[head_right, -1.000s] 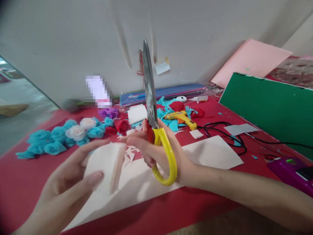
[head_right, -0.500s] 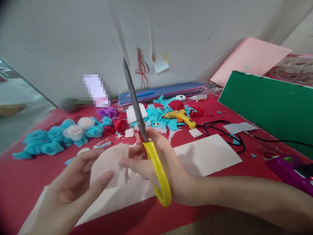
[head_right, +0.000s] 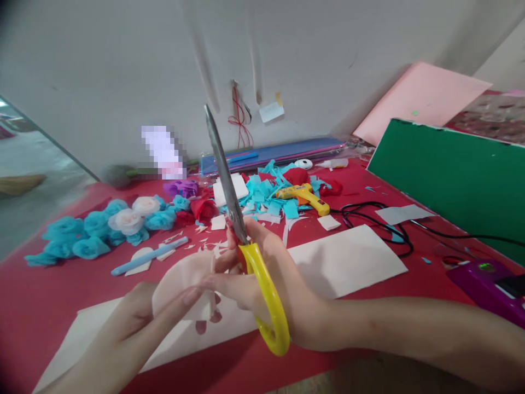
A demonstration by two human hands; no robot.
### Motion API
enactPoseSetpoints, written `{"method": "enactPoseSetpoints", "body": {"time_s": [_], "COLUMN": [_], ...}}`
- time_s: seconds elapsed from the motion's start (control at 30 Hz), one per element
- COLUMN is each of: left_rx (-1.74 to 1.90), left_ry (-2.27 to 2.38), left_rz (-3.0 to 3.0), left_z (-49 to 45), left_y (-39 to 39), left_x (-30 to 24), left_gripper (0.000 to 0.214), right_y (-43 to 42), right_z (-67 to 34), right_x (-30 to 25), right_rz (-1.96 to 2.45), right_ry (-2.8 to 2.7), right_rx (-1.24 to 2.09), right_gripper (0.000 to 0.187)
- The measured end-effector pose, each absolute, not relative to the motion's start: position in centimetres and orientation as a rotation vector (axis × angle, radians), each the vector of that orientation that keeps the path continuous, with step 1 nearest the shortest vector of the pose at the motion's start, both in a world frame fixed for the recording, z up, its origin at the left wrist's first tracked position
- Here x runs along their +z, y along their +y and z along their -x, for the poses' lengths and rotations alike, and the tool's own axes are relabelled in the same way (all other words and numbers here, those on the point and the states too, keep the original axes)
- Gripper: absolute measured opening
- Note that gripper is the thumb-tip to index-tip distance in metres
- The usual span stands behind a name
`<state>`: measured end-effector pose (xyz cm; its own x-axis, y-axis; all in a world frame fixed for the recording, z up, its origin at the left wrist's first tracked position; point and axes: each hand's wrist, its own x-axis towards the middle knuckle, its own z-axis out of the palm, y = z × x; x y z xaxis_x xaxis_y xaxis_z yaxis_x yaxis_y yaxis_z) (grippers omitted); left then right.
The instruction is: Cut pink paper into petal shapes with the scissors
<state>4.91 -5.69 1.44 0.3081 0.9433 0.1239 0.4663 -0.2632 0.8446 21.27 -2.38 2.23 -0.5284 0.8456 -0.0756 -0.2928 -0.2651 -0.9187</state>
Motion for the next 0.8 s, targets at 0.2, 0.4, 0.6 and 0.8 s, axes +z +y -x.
{"method": "enactPoseSetpoints", "body": {"time_s": [0.2,0.4,0.6,0.8], "left_rx": [0.920,1.231,1.406,1.386], "left_ry": [1.256,1.317,1.483,1.488], "left_rz": [-1.773,-1.795,-1.627,-1.628], "left_z": [-4.7,-3.6,-2.8,-3.3], "left_y": [-5.6,-5.8,-6.1,-5.9], "left_x": [1.9,2.0,1.1,1.2], "left_gripper": [0.037,0.032,0.038,0.039], "right_y": [-1.8,-2.0,-2.7,-3.7], "right_z": [-21.6,-22.1,-22.2,-21.9], "right_x": [1.7,1.4,2.7,2.5], "right_rz": [0.875,0.960,1.194,1.232], "right_ry": [-1.433,-1.765,-2.222,-2.239], "right_rx": [1.746,1.763,1.678,1.587], "right_gripper": [0.015,0.029,0.018,0.030]}}
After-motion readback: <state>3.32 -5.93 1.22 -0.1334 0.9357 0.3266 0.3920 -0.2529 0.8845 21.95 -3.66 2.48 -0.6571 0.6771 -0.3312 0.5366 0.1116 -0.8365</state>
